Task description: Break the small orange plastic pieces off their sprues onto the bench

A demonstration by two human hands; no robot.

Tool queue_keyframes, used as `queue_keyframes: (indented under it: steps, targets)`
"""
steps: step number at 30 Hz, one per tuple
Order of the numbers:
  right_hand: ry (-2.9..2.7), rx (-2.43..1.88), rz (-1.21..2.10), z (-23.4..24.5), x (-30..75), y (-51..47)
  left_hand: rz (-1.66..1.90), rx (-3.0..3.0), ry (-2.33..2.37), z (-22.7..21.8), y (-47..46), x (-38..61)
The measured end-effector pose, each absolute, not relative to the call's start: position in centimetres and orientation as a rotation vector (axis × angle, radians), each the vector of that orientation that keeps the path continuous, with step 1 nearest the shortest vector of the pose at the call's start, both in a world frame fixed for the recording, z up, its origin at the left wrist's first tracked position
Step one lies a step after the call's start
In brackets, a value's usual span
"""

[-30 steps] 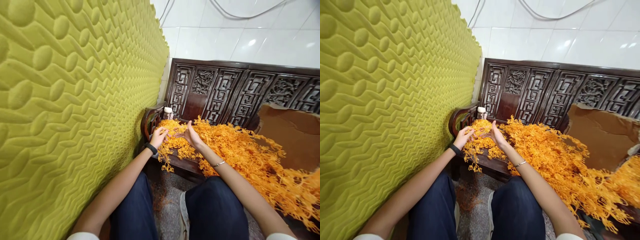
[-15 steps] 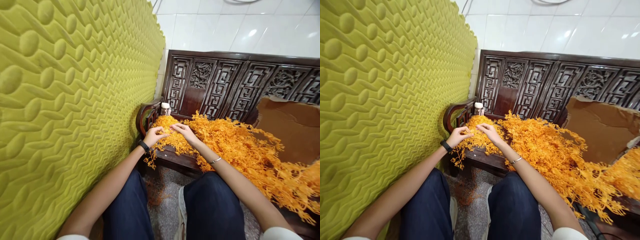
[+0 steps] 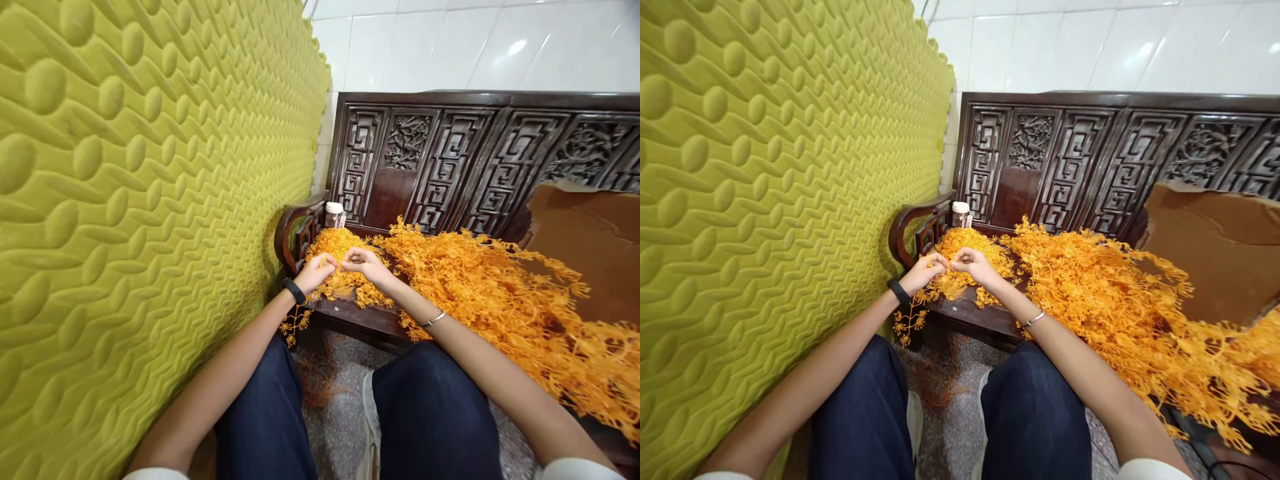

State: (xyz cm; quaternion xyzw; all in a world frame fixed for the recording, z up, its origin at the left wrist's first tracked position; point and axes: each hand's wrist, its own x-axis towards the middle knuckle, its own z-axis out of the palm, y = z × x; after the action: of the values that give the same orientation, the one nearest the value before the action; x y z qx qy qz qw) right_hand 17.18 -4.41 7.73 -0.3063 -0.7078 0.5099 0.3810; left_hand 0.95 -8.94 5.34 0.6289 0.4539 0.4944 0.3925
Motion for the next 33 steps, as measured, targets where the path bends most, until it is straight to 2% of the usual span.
queue_keyframes:
  steps: [6,18,26,33]
  targets:
    - [-1.716,-0.759,1.174,8.1,17.9,-3.6,1.300,1.539,1.069,5.7,-9.2,1.1]
    - [-1.911,-0.590,1.164,7.6,17.5,-4.1,1.353,1.301,0.906,5.0,-8.7,2.7]
    - [-1.926,-0.571,0.901,7.2,17.7,-3.1,1.360,1.259,0.890,5.5,-8.3,3.0]
    - [-2.010,-0.720,0.674,6.6,17.4,-2.5,1.360,1.263,1.037,5.2,-7.6,2.9]
